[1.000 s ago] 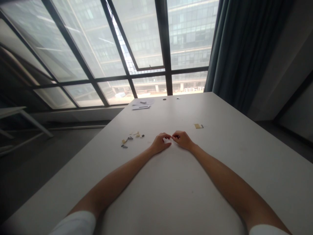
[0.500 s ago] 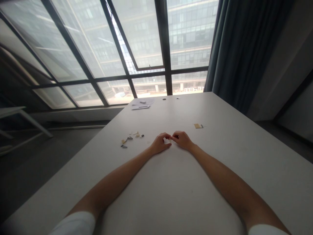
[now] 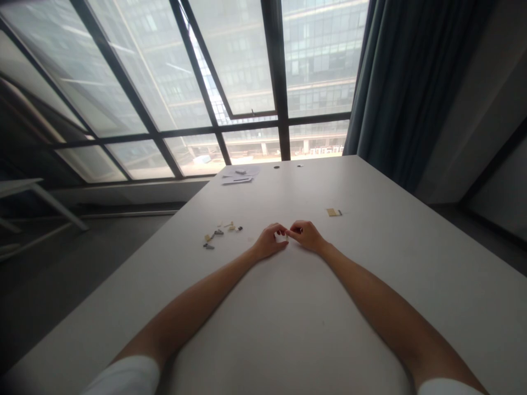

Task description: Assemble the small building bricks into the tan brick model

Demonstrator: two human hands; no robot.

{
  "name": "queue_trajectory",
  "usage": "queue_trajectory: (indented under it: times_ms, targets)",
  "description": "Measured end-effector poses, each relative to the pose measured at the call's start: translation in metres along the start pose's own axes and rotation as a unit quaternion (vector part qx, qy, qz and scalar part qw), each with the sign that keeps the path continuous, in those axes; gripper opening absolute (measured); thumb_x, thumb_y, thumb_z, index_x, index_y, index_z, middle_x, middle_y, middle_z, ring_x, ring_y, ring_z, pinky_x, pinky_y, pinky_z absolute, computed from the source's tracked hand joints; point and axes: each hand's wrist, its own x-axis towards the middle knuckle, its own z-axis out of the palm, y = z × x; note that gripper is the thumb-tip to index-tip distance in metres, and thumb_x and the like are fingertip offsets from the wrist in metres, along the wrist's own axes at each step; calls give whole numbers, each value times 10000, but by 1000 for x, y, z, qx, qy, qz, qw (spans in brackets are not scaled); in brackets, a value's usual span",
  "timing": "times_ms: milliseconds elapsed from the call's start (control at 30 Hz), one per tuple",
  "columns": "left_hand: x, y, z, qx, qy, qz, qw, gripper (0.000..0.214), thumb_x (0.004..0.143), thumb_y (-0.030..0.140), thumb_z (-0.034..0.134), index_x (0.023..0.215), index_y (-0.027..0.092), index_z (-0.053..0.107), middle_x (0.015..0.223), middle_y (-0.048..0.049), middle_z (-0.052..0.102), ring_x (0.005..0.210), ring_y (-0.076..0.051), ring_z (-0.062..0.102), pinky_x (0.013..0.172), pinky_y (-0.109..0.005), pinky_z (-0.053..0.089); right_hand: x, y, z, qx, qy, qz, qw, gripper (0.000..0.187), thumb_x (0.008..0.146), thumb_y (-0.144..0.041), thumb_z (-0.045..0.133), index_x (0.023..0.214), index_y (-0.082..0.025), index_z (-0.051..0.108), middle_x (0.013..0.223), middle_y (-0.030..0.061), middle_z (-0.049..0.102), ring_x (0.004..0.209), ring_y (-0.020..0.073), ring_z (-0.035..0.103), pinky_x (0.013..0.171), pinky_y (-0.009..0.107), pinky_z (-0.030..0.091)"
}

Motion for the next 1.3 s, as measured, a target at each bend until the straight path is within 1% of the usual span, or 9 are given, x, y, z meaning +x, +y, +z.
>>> queue_trajectory:
  times_ms: [133,233,367,567,767,1000,1167,1233,1300]
  targets:
    - [-1,0,-1,22,-12,4,1000,243,671,141,762,892,199,681,879,-16,648,838,-182,582,794,-319,500,1,3,2,5,-9,11,1000,339,837,-478,703,698,-170,684,633,18,645,587,142,512,548,259,380]
    - [-1,-1,-1,22,-12,1,1000,259,670,147,767,909,200,685,894,-21,650,847,-185,585,797,-322,504,1,3,3,14,-12,16,1000,347,848,-480,686,703,-165,690,637,20,651,589,142,517,547,256,387]
    - [-1,-4,0,9,-1,-3,1000,266,687,137,760,935,204,689,885,-17,645,838,-179,584,783,-315,506,2,1,2,29,-14,16,999,314,858,-439,653,714,-163,698,653,30,668,596,147,529,562,261,405]
    - [1,-3,1,-2,11,0,1000,300,711,119,774,983,208,684,921,-19,655,863,-177,579,780,-302,497,4,1,-1,49,-13,25,998,235,831,-356,615,742,-162,717,683,37,687,616,158,551,588,269,417]
    - [-2,2,-1,39,16,31,999,293,738,197,817,991,225,672,982,-28,657,980,-210,569,845,-325,498,4,3,-4,71,-16,41,996,245,824,-371,625,743,-161,723,679,32,682,616,161,551,588,273,413]
    - [-3,7,-3,73,30,51,996,230,784,201,774,990,229,674,982,-24,664,990,-212,574,907,-343,486,4,3,-5,75,-27,36,996,250,841,-368,629,749,-154,721,675,30,676,607,153,545,578,268,413]
    - [-1,4,-4,77,65,30,994,289,776,171,768,1049,233,695,959,-24,680,969,-211,588,896,-344,493,3,3,-1,39,44,-14,998,175,889,-303,618,933,-175,728,806,36,680,681,153,583,614,263,455]
    - [-1,1,-4,74,87,16,993,287,776,172,773,1048,230,705,943,-25,686,942,-208,591,869,-339,502,3,4,0,20,50,-43,998,179,900,-270,625,1031,-195,722,881,41,670,690,147,574,620,266,467]
    - [0,-2,-4,72,105,9,992,280,783,181,775,1052,229,713,933,-25,693,914,-204,591,850,-337,507,2,5,0,9,36,-65,997,230,902,-254,649,1123,-219,705,970,51,661,710,150,566,623,272,478]
